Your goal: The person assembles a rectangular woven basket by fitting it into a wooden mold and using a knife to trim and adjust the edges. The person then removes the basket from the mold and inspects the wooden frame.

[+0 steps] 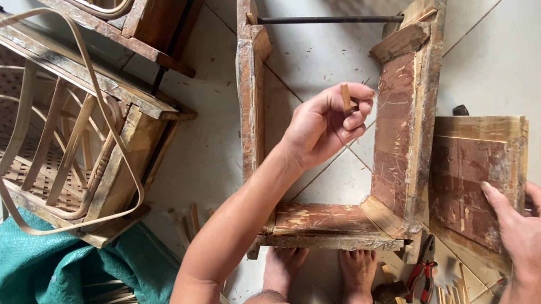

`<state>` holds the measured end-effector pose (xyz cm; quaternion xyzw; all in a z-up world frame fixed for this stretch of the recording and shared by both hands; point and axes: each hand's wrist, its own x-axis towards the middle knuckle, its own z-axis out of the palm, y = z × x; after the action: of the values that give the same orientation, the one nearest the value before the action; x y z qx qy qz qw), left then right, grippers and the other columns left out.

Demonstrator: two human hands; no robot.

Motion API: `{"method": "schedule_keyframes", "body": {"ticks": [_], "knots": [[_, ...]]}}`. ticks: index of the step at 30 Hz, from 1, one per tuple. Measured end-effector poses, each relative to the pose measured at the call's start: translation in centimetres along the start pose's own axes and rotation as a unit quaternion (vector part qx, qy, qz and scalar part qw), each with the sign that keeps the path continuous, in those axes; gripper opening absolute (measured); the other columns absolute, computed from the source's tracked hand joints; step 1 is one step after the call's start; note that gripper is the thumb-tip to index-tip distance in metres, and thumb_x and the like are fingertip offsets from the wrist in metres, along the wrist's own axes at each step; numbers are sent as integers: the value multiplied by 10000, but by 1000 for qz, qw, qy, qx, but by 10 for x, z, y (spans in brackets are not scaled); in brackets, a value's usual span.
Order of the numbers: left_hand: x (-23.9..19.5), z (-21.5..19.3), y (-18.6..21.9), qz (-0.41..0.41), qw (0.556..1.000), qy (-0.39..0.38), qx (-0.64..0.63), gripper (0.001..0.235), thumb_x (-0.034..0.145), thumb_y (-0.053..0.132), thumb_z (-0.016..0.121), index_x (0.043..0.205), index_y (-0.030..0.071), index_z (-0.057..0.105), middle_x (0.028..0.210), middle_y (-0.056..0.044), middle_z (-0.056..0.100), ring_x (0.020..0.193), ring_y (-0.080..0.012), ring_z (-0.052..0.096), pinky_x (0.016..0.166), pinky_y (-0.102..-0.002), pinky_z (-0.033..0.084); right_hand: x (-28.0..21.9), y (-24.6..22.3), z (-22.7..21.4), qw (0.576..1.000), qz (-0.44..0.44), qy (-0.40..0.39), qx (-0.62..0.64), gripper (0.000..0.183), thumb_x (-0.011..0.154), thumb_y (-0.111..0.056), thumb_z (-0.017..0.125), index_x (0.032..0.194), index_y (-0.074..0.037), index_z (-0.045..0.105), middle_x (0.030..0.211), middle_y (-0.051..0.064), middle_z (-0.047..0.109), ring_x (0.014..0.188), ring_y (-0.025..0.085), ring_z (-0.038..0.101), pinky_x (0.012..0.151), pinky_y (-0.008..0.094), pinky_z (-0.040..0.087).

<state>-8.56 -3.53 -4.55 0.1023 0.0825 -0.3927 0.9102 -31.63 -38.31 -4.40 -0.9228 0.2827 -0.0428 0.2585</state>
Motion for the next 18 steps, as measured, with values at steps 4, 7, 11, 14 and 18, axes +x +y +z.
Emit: {"method": "schedule_keyframes", "body": {"ticks": [4,7,11,14,18], "knots": [[0,1,-3,-7,999,21,-30,283,1008,82,457,1187,-48,634,998,-137,676,774,-163,585,749,-306,529,-1,9,3,1000,-5,3,-27,379,996,-201,890,1233,48,731,950,109,746,788,110,643,707,244,509],[-7,5,-6,13,999,20,24,293,1036,89,445,1210,-51,635,993,-154,689,747,-159,585,702,-305,515,0,11,-2,999,-11,7,-42,376,983,-187,875,1242,51,741,932,120,742,784,135,654,695,266,514],[-64,8,6,-3,986,55,160,242,968,12,461,1074,-56,668,861,-124,663,593,-124,490,535,-271,417,10,-6,-18,996,-4,5,93,358,1019,-182,832,1244,44,669,1023,92,730,858,129,678,767,240,538],[-146,-6,45,130,953,203,182,177,881,14,520,900,-13,694,648,-51,557,478,-97,409,444,-274,329,22,-32,-32,988,-12,-4,154,343,1013,-168,828,1242,38,677,1022,102,730,851,144,680,762,257,542],[-217,-35,85,299,900,234,214,176,945,27,599,1064,-77,676,925,-159,637,727,-183,564,637,-316,465,58,-93,-50,976,-86,-20,197,324,1005,-149,822,1239,29,686,1020,114,729,843,163,681,755,280,547]]}}
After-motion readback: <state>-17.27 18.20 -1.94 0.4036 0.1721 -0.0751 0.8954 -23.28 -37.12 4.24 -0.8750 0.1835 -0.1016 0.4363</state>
